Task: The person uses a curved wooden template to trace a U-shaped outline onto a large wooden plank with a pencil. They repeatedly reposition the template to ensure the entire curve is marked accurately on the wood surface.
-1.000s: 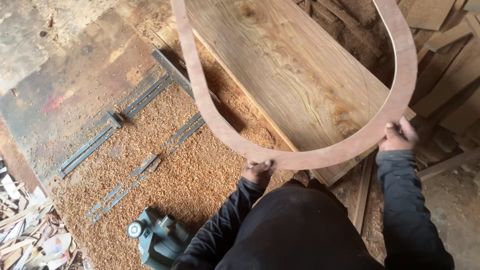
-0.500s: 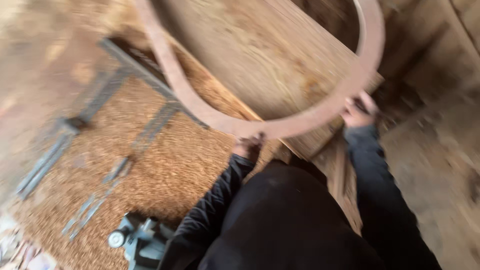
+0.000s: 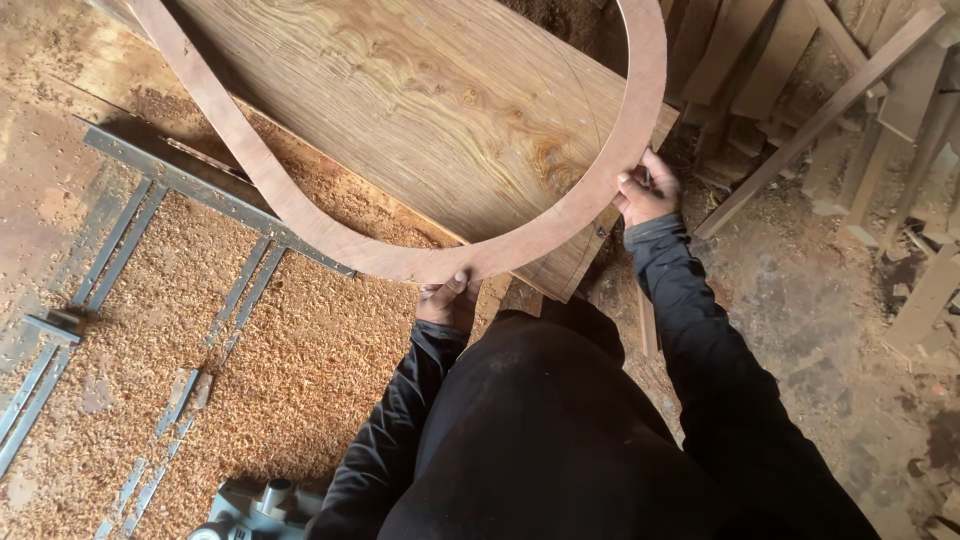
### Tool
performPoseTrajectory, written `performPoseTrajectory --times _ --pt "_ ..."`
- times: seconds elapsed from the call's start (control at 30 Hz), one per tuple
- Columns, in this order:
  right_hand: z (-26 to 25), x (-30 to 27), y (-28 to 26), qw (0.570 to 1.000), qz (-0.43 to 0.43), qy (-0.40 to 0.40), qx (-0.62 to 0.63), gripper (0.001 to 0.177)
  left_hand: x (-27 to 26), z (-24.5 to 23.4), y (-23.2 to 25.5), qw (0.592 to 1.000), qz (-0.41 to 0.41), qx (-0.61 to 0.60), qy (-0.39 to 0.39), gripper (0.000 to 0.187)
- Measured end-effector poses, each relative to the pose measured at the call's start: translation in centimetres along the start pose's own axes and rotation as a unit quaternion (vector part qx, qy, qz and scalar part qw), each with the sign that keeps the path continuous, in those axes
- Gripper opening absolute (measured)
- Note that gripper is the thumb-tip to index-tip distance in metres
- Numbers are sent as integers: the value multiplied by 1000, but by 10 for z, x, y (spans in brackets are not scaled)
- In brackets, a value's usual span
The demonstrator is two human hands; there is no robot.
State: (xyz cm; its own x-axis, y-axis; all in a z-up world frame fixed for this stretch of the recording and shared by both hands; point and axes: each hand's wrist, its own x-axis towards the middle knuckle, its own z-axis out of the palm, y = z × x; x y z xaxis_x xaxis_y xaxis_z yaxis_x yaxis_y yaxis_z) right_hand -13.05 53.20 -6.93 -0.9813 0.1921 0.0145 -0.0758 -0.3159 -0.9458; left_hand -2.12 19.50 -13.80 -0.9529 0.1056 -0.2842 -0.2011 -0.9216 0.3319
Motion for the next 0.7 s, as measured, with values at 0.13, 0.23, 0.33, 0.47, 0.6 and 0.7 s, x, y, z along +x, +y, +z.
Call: performPoseTrajectory --times 0.13,0.23,0.33,0.47,0.6,0.7 --pt "-6 8 8 999 11 -13 51 58 2 -10 0 1000 1 16 -3 20" --pt "-17 22 16 998 36 -3 56 54 2 -22 4 1000 -1 11 -1 13" --pt "-28 43 26 998 36 0 50 50 6 -33 14 1000 7 -12 18 12" --pt "-39 62 34 997 26 -25 67 49 15 -48 35 998 48 -16 21 11" --pt "-44 78 30 998 44 -29 19 45 35 -64 54 996 71 29 44 11" --pt "-46 87 28 998 47 -51 8 37 43 -73 60 990 80 80 85 17"
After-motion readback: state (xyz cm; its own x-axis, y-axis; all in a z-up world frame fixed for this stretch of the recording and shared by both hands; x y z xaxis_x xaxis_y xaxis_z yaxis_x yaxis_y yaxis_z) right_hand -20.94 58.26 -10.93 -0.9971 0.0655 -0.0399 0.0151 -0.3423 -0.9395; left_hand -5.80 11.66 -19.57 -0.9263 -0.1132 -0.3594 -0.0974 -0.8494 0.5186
